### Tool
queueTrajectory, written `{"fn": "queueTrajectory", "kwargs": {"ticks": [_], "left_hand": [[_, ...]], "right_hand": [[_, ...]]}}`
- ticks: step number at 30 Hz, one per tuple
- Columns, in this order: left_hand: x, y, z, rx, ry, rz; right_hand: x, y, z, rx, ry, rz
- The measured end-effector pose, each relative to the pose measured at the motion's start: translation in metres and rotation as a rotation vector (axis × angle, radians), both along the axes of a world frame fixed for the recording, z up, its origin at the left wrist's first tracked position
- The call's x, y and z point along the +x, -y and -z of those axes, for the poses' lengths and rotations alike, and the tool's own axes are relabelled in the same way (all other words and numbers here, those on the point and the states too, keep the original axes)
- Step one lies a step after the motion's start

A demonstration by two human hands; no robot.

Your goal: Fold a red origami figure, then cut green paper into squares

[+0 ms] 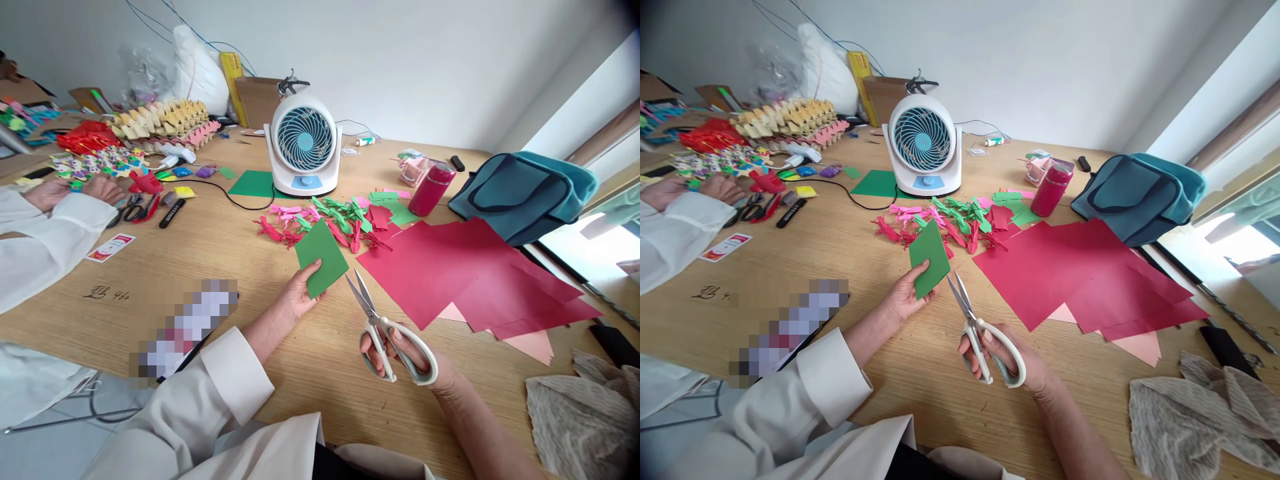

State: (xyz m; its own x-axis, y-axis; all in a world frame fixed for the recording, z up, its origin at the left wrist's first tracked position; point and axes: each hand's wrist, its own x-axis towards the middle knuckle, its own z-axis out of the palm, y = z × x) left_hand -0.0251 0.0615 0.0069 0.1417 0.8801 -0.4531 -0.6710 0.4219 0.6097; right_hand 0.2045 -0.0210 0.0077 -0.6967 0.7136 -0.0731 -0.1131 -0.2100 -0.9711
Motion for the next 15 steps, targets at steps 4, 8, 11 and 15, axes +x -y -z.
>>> {"fn": "queueTrajectory", "kwargs": {"ticks": [4,8,11,15], "left_hand": [[-0.0001,0.0004,0.0022,0.015,0.006,0.006],[-0.0007,0.0007,0.0045,0.035,-0.029,0.007],[-0.0004,0.0002,0.0051,0.060,-0.046,0.005],[0.0011,-0.0001,0.0055,0.106,-0.030,0.009]], "right_hand": [[-0.0007,0.0000,0.0006,-0.009,-0.004,0.009],[-0.0007,0.0005,0.0009,-0.021,-0.038,0.012],[-0.0006,0.0005,0.0007,-0.022,-0.050,0.008],[-0.0011,0.0001,0.0002,-0.032,-0.064,0.018]]}}
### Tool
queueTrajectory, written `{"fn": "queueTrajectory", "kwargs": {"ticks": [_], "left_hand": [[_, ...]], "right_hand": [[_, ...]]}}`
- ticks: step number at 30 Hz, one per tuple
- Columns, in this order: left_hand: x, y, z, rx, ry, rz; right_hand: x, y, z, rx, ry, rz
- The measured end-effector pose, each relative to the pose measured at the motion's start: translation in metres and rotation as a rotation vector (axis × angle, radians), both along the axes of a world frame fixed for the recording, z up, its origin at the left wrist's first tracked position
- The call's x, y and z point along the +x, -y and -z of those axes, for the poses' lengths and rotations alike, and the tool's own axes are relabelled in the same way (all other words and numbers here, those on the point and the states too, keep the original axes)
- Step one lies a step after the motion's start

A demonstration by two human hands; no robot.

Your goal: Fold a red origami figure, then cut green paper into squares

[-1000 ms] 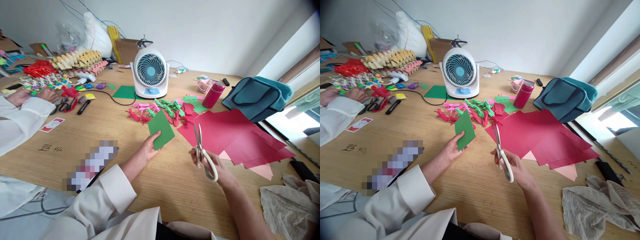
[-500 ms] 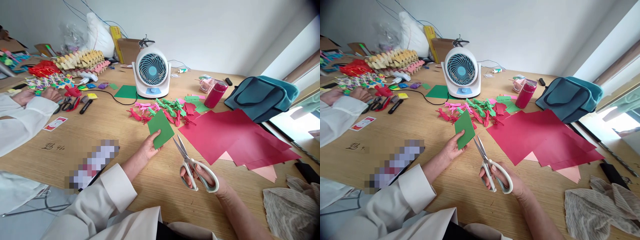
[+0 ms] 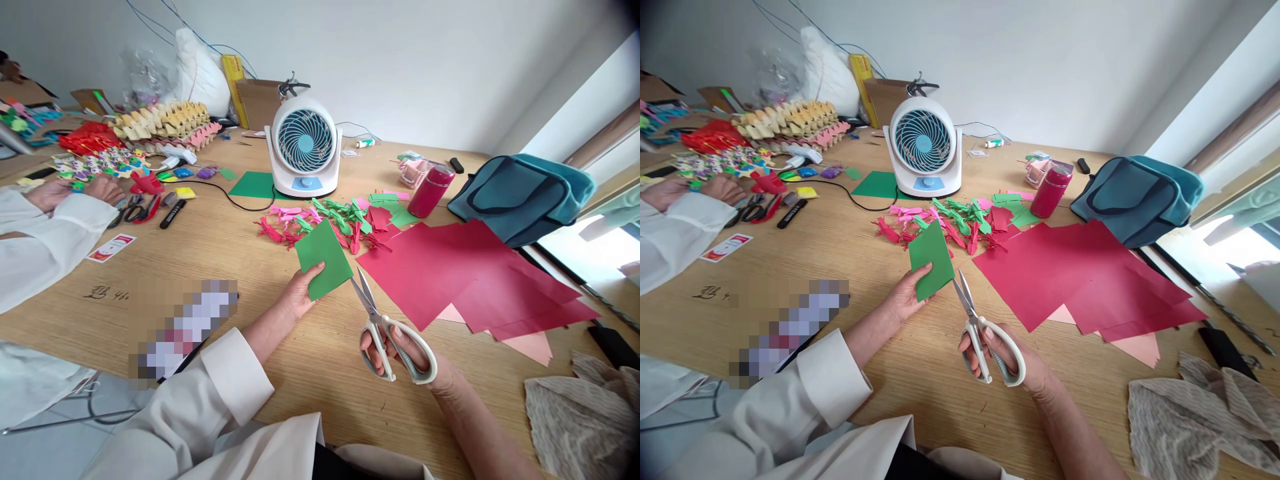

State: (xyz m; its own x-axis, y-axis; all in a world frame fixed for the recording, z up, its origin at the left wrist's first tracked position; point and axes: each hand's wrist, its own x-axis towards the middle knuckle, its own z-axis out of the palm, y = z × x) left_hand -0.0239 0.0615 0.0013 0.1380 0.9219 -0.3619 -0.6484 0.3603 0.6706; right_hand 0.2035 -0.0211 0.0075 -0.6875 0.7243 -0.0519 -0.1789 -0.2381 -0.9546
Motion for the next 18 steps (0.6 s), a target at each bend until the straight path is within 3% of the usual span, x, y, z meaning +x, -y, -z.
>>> {"fn": "queueTrajectory", "kwargs": {"ticks": [18], "left_hand": [[0.0007,-0.0012,0.0027,0.114,-0.106,-0.012]], "right_hand": [[-0.0057,0.0005,-0.0068,-0.049,-0.019,0.072]]}}
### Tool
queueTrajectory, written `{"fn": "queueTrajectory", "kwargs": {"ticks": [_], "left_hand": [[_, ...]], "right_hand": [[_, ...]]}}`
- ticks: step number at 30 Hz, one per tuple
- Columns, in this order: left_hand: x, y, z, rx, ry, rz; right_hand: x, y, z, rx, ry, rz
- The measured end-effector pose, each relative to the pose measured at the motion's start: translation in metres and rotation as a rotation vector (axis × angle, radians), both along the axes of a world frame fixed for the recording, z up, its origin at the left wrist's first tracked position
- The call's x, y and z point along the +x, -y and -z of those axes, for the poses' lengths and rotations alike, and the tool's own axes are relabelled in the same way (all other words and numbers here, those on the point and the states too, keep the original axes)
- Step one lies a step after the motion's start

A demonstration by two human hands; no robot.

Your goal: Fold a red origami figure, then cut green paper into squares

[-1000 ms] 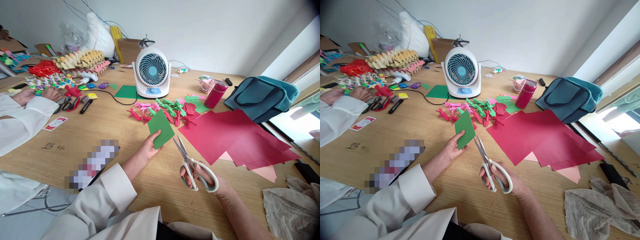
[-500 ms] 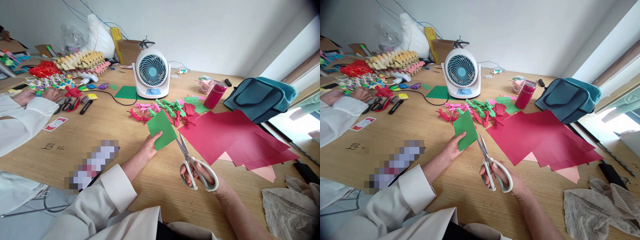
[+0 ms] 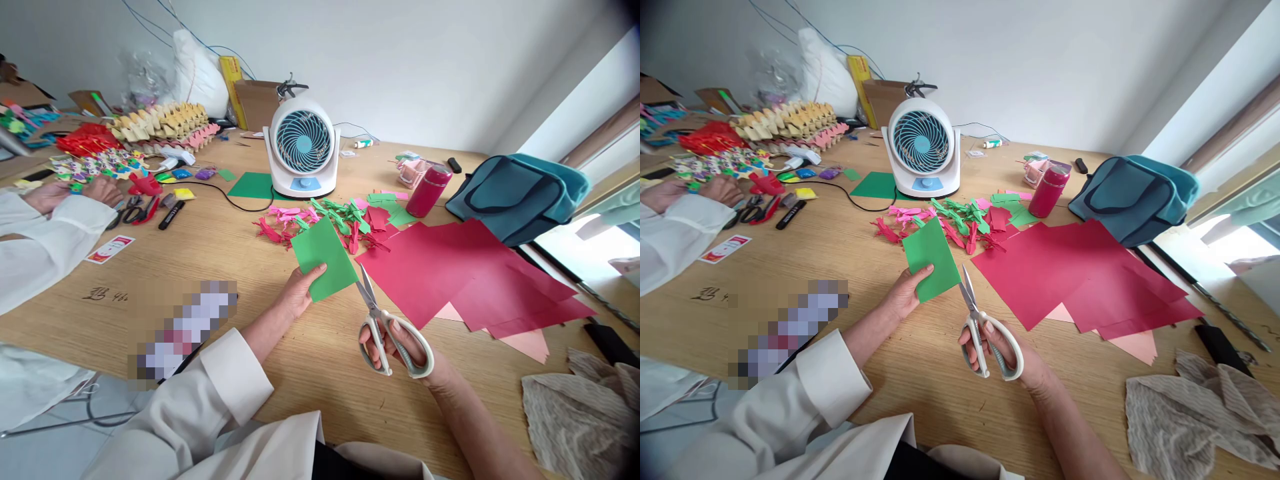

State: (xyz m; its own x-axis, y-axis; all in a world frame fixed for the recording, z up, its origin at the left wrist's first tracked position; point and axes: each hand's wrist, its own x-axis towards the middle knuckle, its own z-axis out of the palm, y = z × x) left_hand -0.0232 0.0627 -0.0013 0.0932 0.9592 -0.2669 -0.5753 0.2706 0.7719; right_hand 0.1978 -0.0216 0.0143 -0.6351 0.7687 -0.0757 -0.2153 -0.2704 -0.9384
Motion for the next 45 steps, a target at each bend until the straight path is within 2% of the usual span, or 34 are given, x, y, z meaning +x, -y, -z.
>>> {"fn": "queueTrajectory", "kwargs": {"ticks": [12,22,35,41,45], "left_hand": [[-0.0017,-0.0002,-0.0044,0.000,-0.024,0.015],[-0.0022,-0.0014,-0.0046,0.000,-0.032,0.006],[-0.0041,-0.0036,-0.0015,0.000,-0.027,0.011],[-0.0050,-0.0020,0.0024,0.068,-0.014,0.061],[-0.0030,0.0007,0.0001,0.015,-0.045,0.074]], "right_hand": [[-0.0015,-0.0003,0.0049,0.019,0.001,0.085],[-0.0012,-0.0003,0.0048,-0.050,0.041,0.135],[0.0020,-0.0010,0.0092,-0.006,0.077,0.116],[0.0022,-0.0003,0.0087,-0.011,0.091,0.095],[0.0005,0.0000,0.0064,0.015,0.071,0.077]]}}
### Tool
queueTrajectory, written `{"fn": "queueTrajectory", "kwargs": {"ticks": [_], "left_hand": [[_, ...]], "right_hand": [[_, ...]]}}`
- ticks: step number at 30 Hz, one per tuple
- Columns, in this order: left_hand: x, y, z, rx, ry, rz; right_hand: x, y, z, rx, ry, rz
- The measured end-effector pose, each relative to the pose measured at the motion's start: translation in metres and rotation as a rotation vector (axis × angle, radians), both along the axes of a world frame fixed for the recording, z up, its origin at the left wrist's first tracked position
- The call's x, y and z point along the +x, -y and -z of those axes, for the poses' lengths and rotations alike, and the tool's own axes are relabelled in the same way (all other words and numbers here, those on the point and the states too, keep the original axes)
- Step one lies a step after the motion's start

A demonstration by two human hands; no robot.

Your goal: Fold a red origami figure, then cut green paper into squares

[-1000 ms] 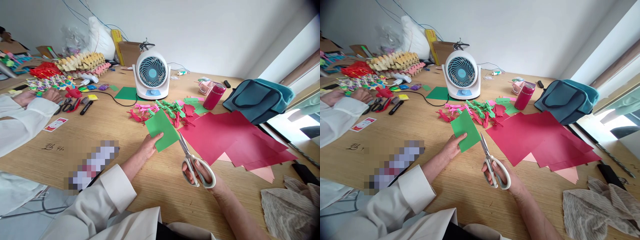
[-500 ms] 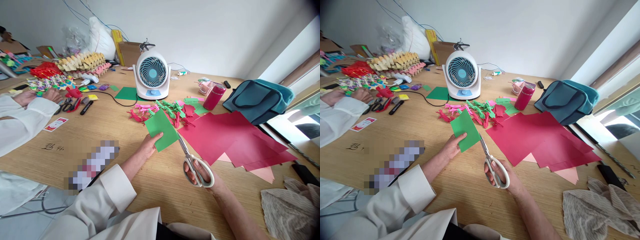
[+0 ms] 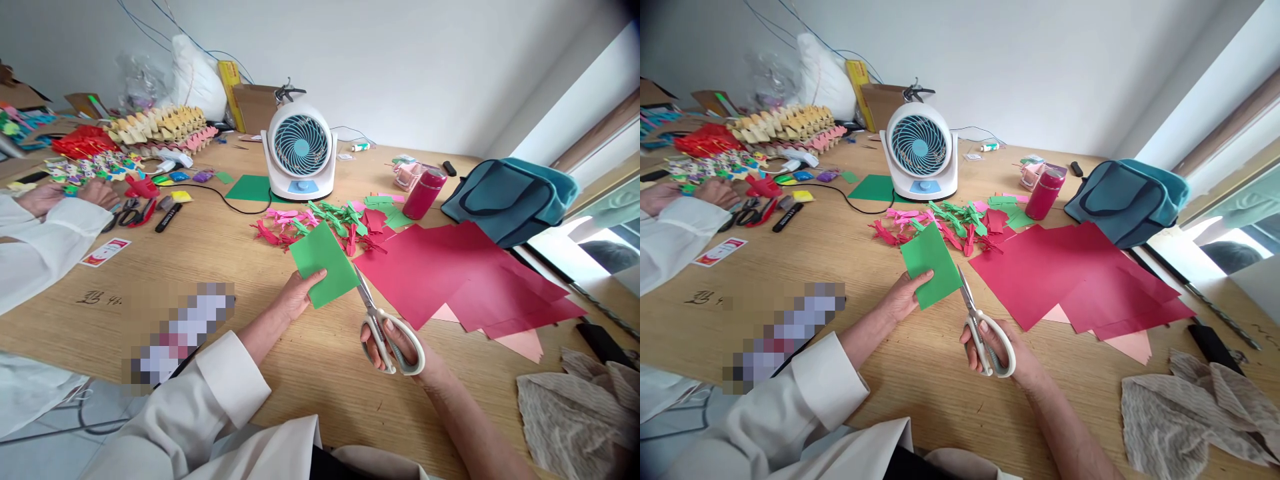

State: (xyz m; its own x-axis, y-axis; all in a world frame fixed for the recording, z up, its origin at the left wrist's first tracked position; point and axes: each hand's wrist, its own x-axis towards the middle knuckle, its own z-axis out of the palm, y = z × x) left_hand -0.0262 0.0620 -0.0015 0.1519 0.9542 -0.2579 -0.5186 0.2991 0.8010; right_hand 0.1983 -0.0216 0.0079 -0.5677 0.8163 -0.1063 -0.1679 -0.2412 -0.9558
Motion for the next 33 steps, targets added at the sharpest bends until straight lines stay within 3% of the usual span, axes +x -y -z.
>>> {"fn": "queueTrajectory", "kwargs": {"ticks": [14,33], "left_hand": [[0.0013,0.0017,-0.0012,-0.032,-0.012,0.004],[0.0071,0.0071,-0.0048,-0.015,-0.017,0.036]], "right_hand": [[-0.0059,-0.0024,0.0046,0.032,-0.022,0.085],[-0.0046,-0.0013,0.0024,0.068,-0.015,0.048]]}}
